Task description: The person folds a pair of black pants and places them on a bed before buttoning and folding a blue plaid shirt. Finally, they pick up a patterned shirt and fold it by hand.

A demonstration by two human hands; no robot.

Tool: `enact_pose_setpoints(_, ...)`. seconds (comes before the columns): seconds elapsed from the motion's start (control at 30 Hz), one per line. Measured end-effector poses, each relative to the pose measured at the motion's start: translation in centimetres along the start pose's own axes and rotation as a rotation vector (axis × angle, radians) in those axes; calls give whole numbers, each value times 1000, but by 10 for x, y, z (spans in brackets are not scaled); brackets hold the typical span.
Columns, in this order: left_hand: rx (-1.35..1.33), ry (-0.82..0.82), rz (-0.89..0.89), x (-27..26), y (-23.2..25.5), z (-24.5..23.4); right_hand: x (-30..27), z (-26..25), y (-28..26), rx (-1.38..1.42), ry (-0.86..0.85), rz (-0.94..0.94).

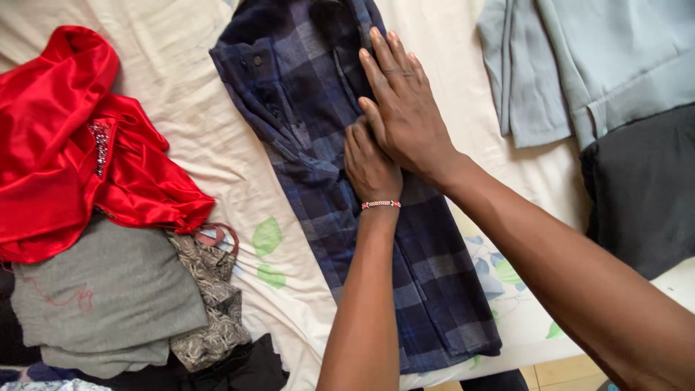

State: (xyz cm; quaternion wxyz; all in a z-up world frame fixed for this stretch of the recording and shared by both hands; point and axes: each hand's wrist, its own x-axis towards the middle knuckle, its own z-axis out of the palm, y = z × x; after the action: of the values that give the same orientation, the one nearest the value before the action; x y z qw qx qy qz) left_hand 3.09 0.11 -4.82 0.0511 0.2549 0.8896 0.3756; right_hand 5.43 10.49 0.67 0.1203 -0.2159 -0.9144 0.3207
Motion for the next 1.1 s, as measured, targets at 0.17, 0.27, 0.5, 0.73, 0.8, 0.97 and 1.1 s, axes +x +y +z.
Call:
enact_pose_setpoints(0.17, 73, -11, -13, -7, -21, 15, 46, 35, 3, -205, -67, -6)
enact_pose_setpoints(0.27, 97, 30, -15, -3, -19, 19, 59, 36, 4, -241, -110, 89)
enact_pose_setpoints(0.5, 66, -88, -169, 5, -13, 20, 76, 45, 20, -311, -189, 137)
enact_pose_setpoints(0.73, 66, -122, -176, 7, -13, 20, 76, 53, 32, -313, -151, 107)
enact_pose_setpoints(0.8, 61, -104, -161, 7, -17, 23, 78, 53, 33, -301, -137, 95)
enact_pose_setpoints(0.97, 39, -90, -115, -1, -27, 34, 74, 58, 40, -284, -157, 110)
enact_pose_setpoints(1.1, 128, -8, -66, -1, -37, 45, 77, 62, 44, -285, -115, 76)
